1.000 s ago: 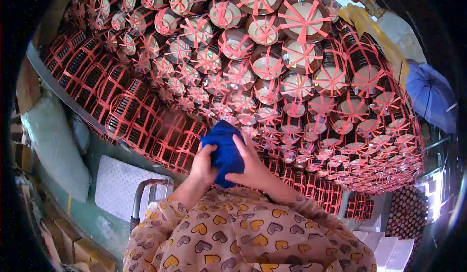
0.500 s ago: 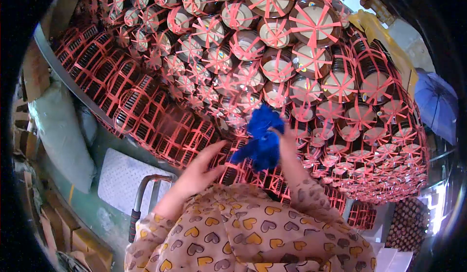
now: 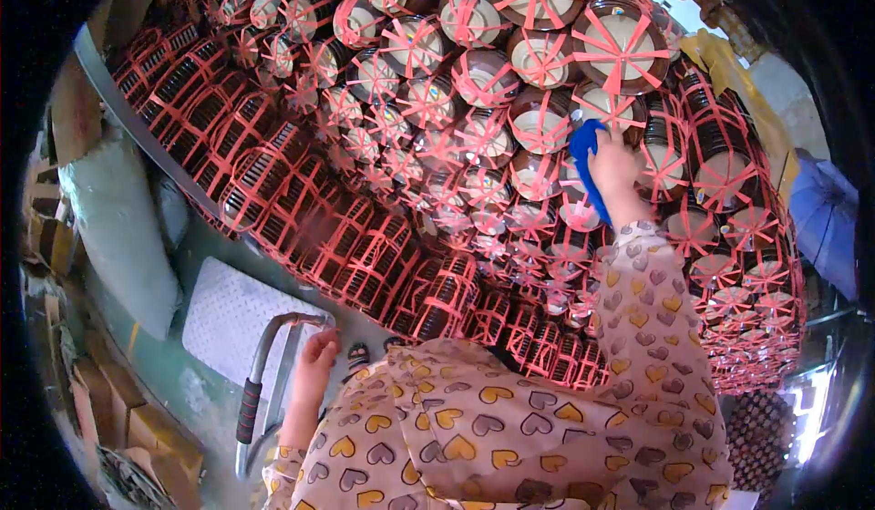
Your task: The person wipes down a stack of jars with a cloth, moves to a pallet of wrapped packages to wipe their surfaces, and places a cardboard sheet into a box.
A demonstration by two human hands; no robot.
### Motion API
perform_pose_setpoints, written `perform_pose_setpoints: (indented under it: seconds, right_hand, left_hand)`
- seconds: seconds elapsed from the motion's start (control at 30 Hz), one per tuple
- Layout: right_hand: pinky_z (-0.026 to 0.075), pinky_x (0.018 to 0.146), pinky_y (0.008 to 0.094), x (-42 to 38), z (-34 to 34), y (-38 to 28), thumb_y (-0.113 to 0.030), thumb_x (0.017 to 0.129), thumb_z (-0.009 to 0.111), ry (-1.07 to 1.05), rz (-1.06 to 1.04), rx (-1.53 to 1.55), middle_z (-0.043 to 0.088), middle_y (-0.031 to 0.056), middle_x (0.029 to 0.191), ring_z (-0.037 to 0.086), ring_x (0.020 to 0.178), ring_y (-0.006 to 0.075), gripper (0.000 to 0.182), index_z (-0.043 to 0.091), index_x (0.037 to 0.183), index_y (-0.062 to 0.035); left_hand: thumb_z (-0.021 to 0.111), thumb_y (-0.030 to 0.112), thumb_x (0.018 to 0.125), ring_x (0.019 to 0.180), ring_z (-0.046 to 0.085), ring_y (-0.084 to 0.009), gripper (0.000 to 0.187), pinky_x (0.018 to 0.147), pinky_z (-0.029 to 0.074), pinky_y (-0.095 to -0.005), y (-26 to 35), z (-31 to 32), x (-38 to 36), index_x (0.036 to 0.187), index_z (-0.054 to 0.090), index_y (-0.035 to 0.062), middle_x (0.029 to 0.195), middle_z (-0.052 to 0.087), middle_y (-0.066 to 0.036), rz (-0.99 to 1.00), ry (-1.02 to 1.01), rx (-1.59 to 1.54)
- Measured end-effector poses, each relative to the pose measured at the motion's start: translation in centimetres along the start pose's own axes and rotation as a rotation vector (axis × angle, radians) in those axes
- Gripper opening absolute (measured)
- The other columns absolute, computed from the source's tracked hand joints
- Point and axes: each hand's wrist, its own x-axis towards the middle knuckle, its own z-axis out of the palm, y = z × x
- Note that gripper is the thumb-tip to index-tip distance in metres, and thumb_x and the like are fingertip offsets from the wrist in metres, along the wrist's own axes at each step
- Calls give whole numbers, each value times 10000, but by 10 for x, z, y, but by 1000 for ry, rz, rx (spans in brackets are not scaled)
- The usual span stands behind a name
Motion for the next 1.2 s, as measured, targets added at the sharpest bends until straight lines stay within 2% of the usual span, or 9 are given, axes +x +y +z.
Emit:
perform_pose_setpoints:
  seconds: [0.17, 0.3, 0.5, 0.77, 0.93, 0.97, 1.03, 1.1, 1.2]
  right_hand:
    - [480, 780, 437, 16, 20, 3, -270, 750, 609, -3, 135, 247, 552, 164, 1121, 583, 923, 340, 403, 545, 1106, -93]
    - [459, 823, 404, 14, 69, 26, -334, 735, 616, -576, -6, 660, 605, 140, 1042, 582, 955, 302, 447, 566, 1108, -93]
    - [438, 824, 431, -7, -36, -44, -150, 740, 605, 426, -193, 190, 430, 59, 1237, 476, 1044, 313, 426, 500, 1152, -169]
    - [438, 827, 463, 0, 23, -58, -77, 695, 627, 233, 108, 193, 351, 139, 1271, 434, 1063, 363, 661, 339, 1276, -204]
    - [360, 931, 413, -22, 108, -23, -48, 649, 582, -41, 94, 633, 458, 236, 1163, 425, 1112, 371, 618, 378, 1231, -7]
    - [400, 882, 380, -44, 121, -30, -36, 635, 572, 82, 84, 371, 518, 219, 1109, 506, 1033, 330, 614, 410, 1225, 4]
    - [452, 785, 302, -69, 120, -32, -9, 643, 590, -278, 339, 1138, 596, 88, 947, 579, 855, 207, 537, 487, 1170, -13]
    - [451, 786, 289, -106, 73, -59, -1, 666, 596, -314, 166, 1442, 578, 66, 974, 559, 863, 167, 506, 499, 1162, -29]
    - [425, 831, 303, -145, 9, -106, -46, 659, 607, -371, 79, 1541, 562, 82, 1027, 539, 935, 180, 494, 517, 1144, -45]
  left_hand:
    - [539, 132, 857, 869, 532, -108, 246, 796, 423, -258, -12, -7, 5, 1078, 544, 24, 929, 580, -17, 109, -15, 37]
    - [536, 128, 858, 870, 530, -106, 236, 791, 420, -249, -14, -13, 11, 1069, 546, 22, 943, 581, -22, 92, 19, -6]
    - [541, 112, 849, 887, 548, -120, 235, 791, 431, -258, -32, -32, 6, 1066, 552, 21, 953, 593, -38, 65, 88, 26]
    - [544, 126, 851, 847, 560, -129, 222, 762, 446, -268, -34, -33, 3, 1049, 558, 25, 930, 599, -44, -21, 131, 8]
    - [544, 137, 859, 851, 552, -122, 213, 772, 439, -265, -23, -11, 25, 1038, 561, 23, 925, 596, -42, 53, -16, 44]
    - [546, 140, 860, 856, 550, -121, 209, 776, 438, -264, -12, -10, 26, 1031, 564, 22, 926, 595, -41, 126, -25, 67]
    - [552, 148, 861, 895, 546, -127, 244, 802, 434, -267, 9, -4, 35, 1069, 549, 20, 959, 593, -49, 192, -96, 27]
    - [562, 132, 860, 961, 529, -135, 322, 836, 421, -262, 20, 1, 39, 1157, 500, 26, 1032, 573, -63, 169, -177, -49]
    - [524, 411, 846, 1030, 521, -196, 525, 902, 391, -347, 40, 30, 53, 1231, 452, 61, 1109, 553, -86, 89, -261, -143]
